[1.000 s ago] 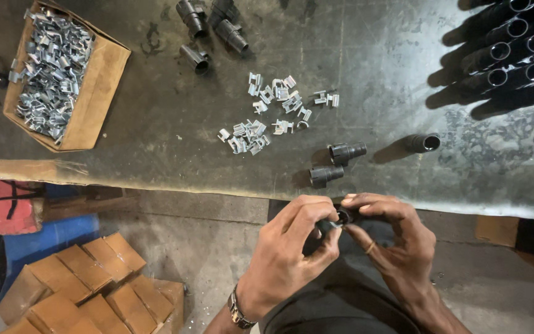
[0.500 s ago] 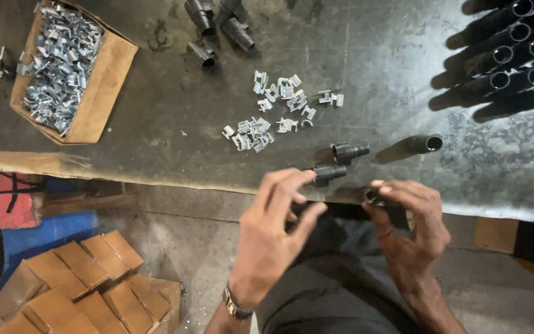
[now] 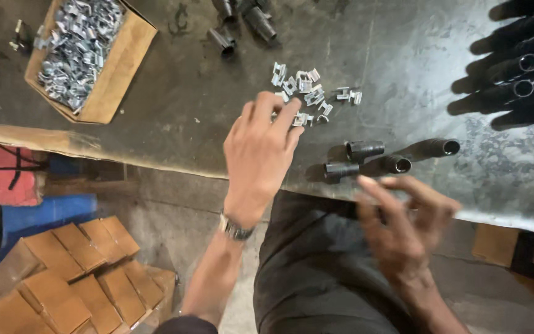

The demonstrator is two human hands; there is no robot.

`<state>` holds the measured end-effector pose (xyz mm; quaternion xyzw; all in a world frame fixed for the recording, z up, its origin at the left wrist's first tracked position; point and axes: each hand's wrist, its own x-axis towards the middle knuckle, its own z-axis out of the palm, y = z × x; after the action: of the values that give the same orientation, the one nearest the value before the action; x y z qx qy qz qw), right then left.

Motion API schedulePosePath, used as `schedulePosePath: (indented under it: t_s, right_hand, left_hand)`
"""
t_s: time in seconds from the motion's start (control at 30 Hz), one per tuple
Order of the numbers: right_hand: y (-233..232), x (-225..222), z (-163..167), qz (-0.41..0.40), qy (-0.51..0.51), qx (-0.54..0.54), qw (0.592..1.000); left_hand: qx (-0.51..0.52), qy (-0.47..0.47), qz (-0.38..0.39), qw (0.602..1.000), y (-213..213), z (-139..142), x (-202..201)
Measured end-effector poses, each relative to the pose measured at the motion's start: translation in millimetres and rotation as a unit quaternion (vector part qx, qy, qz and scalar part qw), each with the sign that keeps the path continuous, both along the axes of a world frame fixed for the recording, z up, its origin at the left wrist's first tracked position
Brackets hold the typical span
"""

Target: The person sits at a workbench and assembles fittings: they pick up black cylindrical coupling parts, insert small metal clips into each one by hand, and place the assembled fittings in rows on the bench, gathering more parts from a box as needed.

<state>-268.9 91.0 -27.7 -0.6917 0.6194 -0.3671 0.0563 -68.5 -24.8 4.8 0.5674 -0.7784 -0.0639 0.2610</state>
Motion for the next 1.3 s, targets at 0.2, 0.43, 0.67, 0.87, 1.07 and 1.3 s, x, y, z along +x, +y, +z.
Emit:
schedulePosePath:
  t_s: [0.2,0.43,0.67,0.87,1.07,1.3]
  right_hand:
    - [-21,17,19,0.01,0.109,0.119,0.987]
    - [-27,15,25,0.107,0.151,0.099,0.978]
    - [-32,0,18,0.104,0.096,0.05,0.989]
    - [-21,-4,28,0.135,-0.168,0.045,0.975]
    - [-1,-2,32,0.128,-0.421,0.163,0.883]
    - [8,0,17,0.139,-0.39,0.16,0.896]
  left_hand:
    - [-0.008,0.066,-0.028,0.997,6,5,3]
    - [0.073,0.215,0.023,0.974,30,10,9]
    - [0.126,0.324,0.051,0.936,57,4,4]
    - [0.222,0.442,0.043,0.868,74,-3,4]
    - [0.368,0.583,0.033,0.724,85,-8,6]
    - [0.394,0.585,0.037,0.708,94,-16,5]
